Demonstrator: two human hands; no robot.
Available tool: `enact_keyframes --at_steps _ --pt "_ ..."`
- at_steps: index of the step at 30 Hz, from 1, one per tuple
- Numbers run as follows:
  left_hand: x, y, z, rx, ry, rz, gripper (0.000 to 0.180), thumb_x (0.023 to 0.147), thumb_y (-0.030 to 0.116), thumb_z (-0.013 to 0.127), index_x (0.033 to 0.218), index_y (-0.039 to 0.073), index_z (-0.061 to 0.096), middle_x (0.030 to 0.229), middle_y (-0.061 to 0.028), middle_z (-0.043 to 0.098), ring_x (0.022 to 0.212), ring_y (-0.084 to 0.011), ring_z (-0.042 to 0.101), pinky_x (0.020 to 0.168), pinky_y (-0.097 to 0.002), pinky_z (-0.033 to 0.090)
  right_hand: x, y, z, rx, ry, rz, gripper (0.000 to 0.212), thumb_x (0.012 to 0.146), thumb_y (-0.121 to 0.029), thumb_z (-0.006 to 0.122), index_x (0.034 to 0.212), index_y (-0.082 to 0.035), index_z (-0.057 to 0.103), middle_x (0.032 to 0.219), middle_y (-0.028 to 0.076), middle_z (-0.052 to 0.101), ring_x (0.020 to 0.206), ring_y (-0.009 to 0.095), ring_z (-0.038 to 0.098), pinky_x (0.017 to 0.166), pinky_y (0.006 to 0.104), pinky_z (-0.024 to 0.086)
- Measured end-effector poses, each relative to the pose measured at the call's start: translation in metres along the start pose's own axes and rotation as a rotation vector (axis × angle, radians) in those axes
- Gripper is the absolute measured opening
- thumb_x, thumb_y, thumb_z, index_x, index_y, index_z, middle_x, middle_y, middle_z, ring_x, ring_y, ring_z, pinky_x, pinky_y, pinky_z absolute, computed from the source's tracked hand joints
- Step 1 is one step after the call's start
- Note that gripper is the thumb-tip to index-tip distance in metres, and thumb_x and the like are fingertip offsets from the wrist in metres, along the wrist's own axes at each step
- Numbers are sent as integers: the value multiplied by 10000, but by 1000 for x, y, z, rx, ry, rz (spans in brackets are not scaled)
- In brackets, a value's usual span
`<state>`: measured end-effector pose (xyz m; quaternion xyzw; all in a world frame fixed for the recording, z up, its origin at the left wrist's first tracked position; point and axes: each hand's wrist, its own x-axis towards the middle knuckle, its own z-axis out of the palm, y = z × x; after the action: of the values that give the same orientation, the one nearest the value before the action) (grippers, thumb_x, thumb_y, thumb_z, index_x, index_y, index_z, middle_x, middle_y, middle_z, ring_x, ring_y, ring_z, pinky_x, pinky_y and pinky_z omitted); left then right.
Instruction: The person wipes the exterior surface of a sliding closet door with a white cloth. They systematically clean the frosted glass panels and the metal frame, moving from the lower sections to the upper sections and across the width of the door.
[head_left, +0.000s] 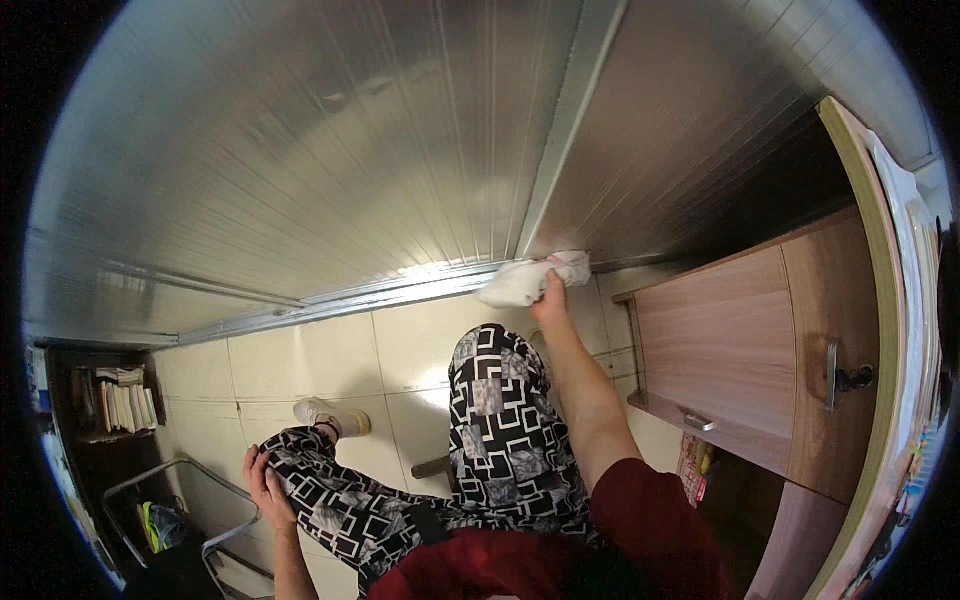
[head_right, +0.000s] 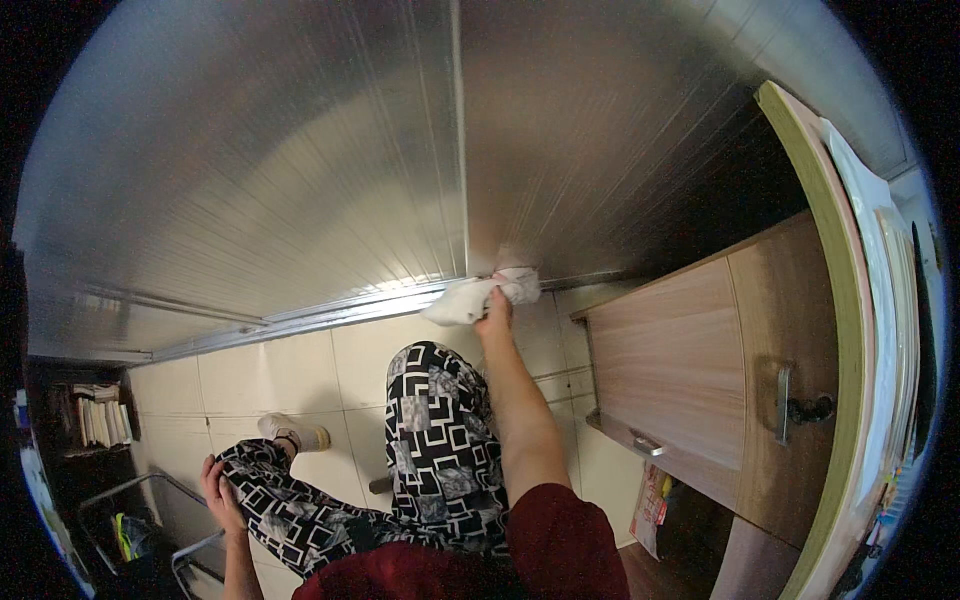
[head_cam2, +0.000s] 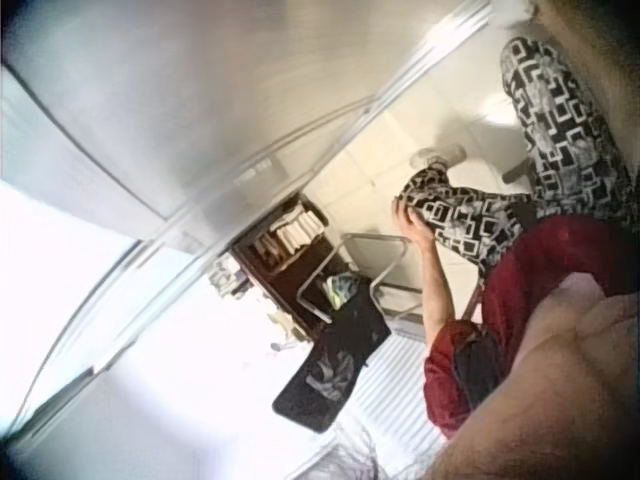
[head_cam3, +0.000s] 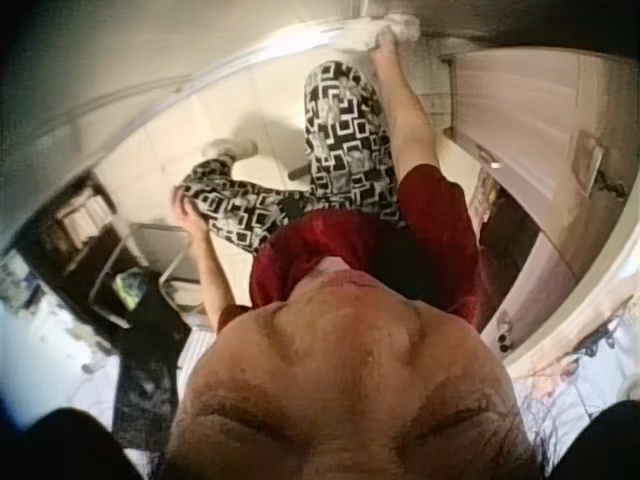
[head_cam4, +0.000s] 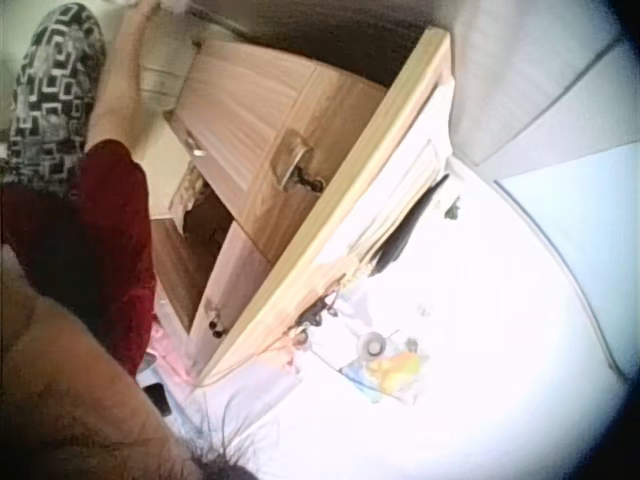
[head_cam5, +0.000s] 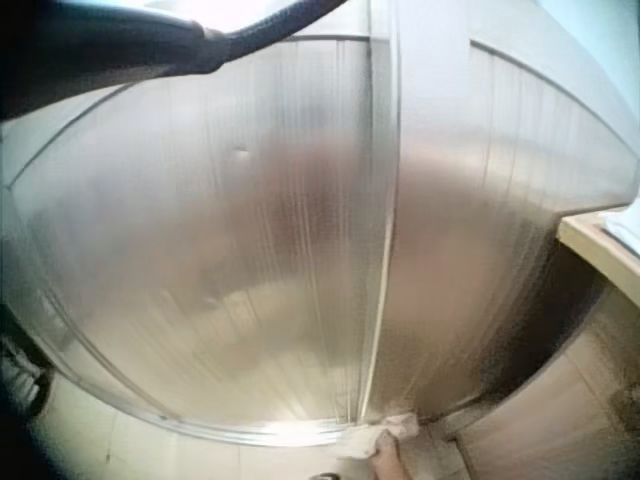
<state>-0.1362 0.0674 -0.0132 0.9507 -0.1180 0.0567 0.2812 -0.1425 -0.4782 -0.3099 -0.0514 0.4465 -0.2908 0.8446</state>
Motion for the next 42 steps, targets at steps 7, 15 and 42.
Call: enact_keyframes --at_steps 7,15,42 --pt "-10 -8 -2 -98 53 7 309 887 228 461 1043 -11 579 1265 -192 453 1198 -317 409 1023 -395 283 -136 -65 76 104 -521 -119 263 874 -138 509 1112 -29 531 1076 77 587 984 233 571 865 397 472" --pt "32 -2 -9 285 -186 100 241 751 179 558 954 63 615 1056 -106 550 1037 -293 467 880 -410 362 -369 -167 235 -1026 -583 -2446 516 634 -181 727 1114 -83 565 1175 111 537 1092 260 495 914 385 350" --pt "111 -76 97 189 -1091 89 399 832 255 567 1199 104 527 940 -154 616 909 -322 584 816 -418 463 -17 122 88 -3593 -1001 -1234 344 878 -188 421 1174 -58 539 1257 110 486 1218 249 384 1027 410 226"
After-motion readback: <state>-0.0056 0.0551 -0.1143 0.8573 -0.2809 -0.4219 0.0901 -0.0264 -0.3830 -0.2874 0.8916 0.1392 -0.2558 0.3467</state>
